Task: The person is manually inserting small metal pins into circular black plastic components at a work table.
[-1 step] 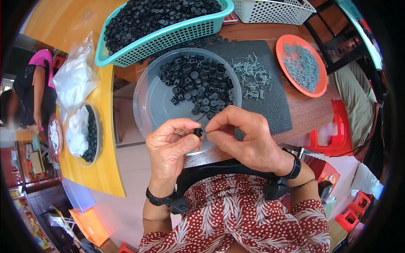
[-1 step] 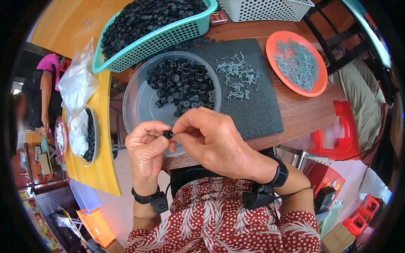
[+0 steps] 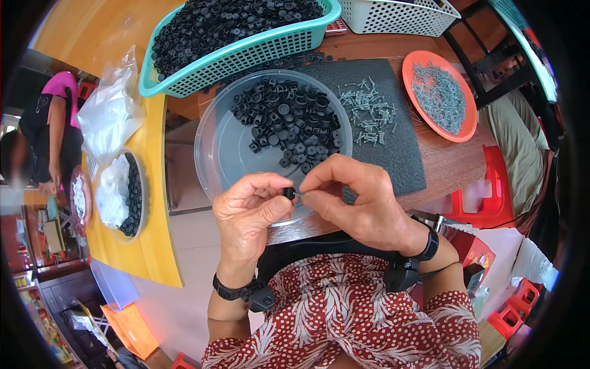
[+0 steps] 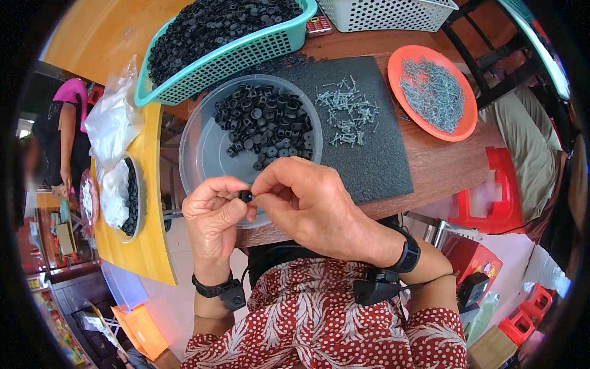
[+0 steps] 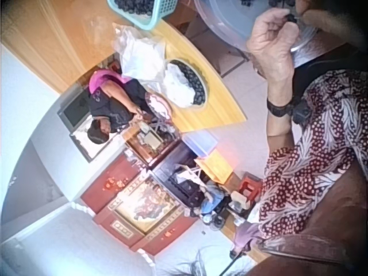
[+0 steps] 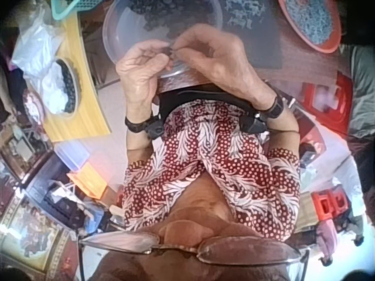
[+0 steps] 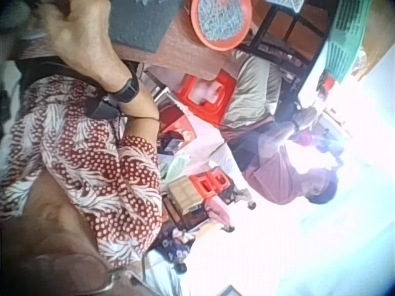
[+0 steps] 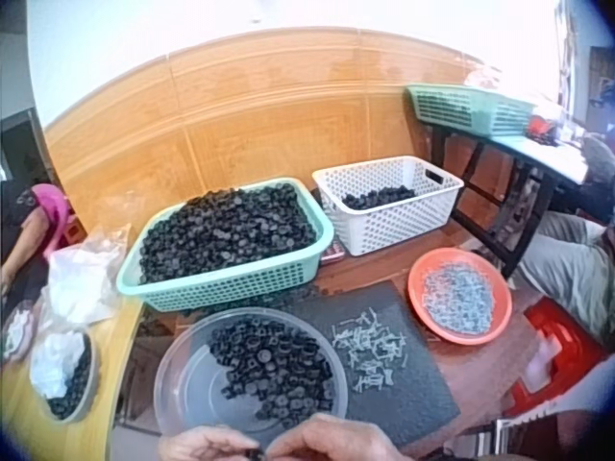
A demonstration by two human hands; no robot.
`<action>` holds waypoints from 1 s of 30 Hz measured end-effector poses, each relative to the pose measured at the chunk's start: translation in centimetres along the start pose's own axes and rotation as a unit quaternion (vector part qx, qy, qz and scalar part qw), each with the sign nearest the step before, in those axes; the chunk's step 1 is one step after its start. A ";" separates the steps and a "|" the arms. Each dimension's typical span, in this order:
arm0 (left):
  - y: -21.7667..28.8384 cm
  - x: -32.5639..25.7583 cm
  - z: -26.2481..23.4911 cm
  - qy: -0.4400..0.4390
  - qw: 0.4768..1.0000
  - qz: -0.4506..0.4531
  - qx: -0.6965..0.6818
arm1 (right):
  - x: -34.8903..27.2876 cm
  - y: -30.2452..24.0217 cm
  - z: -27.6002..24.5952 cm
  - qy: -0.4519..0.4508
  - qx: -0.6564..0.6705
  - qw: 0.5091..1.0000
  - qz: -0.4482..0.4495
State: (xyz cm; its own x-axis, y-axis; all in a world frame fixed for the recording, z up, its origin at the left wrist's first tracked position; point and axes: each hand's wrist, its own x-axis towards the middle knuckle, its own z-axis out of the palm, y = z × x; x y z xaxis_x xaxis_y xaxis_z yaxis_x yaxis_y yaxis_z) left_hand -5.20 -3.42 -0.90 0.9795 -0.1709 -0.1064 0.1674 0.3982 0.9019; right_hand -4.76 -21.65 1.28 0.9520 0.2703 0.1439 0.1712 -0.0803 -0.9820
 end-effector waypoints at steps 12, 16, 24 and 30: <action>0.1 -0.2 0.2 -0.008 0.987 0.075 0.143 | -0.1 0.5 0.2 0.020 -0.030 0.999 0.006; -0.2 -0.1 0.6 -0.016 0.983 0.100 0.151 | 0.0 0.9 0.7 0.031 -0.048 0.998 -0.037; 0.1 -0.9 0.5 0.037 0.989 0.031 0.138 | 0.4 1.6 1.2 0.036 -0.042 0.997 -0.048; 0.0 -0.8 -1.5 0.101 0.983 0.086 0.126 | 3.8 2.9 -0.7 0.072 -0.220 0.961 -0.149</action>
State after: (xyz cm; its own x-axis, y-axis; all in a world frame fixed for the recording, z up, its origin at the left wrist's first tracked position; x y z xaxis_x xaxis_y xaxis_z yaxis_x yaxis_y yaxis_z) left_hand -5.84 -1.94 -1.41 0.9973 0.0727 -0.0017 -0.0104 0.1654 0.9862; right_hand -0.52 -21.51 -0.98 0.8640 0.2114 0.4570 0.5023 -0.4265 -0.7522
